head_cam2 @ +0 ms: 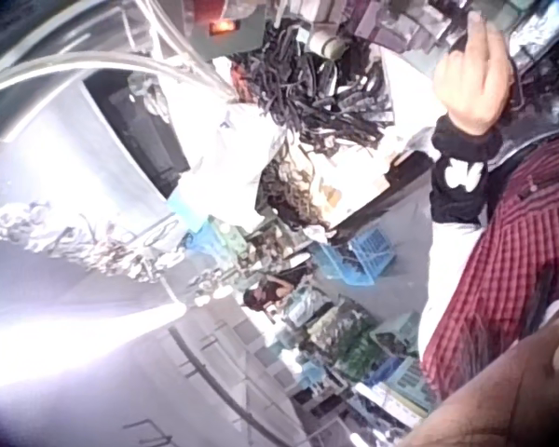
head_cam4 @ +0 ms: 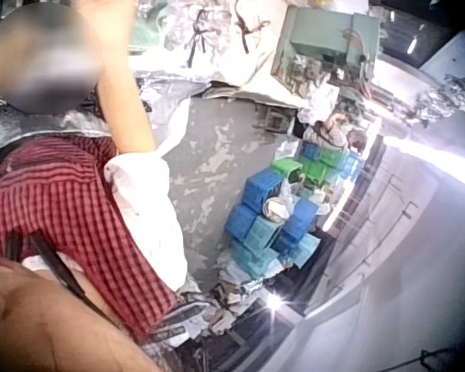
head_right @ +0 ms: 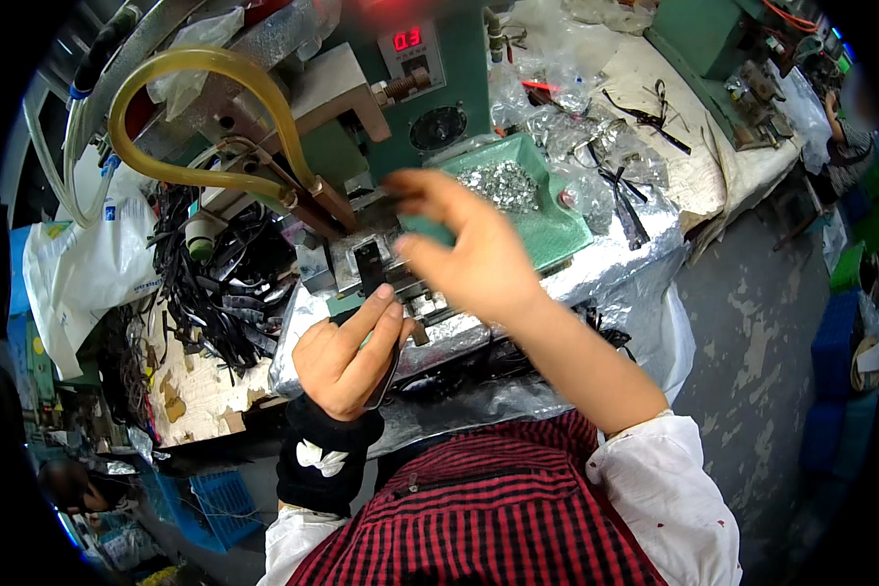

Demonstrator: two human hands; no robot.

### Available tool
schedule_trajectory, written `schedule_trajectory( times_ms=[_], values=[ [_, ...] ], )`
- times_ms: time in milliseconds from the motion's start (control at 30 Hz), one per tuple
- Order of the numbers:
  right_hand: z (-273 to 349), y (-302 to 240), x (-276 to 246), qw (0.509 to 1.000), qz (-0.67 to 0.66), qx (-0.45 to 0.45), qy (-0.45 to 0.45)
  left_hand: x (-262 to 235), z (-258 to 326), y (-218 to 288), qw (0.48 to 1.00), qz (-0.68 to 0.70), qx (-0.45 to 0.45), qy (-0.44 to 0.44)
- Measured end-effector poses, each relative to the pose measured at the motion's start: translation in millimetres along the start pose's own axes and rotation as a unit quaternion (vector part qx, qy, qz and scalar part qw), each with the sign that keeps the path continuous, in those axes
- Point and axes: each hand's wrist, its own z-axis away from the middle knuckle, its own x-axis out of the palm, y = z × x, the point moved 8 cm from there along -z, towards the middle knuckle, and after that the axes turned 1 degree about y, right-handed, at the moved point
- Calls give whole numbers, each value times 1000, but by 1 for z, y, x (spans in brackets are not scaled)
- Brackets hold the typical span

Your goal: The person repeatedly picks black plastic strips and small metal pins from piles on the workbench, inserts them into a green fixture, and presses a lever to activate a machine. Finished assemblies are placed into a green tray while the process continues.

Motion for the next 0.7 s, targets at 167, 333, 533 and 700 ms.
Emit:
schedule_trajectory(
  times_ms=[167, 333, 533, 700],
  values=[
    [-8, 66, -126, 954, 137, -35, 266, 8, 0, -4, 999, 18, 40, 13],
    [17, 69, -107, 881, 423, -70, 201, 12, 3, -8, 999, 30, 31, 20],
    [14, 86, -82, 798, 571, -59, 185, 1, 11, -4, 994, 54, -92, 25],
    [21, 81, -83, 780, 589, -69, 199, -45, 54, 4, 987, -12, -156, -31]
  ],
)
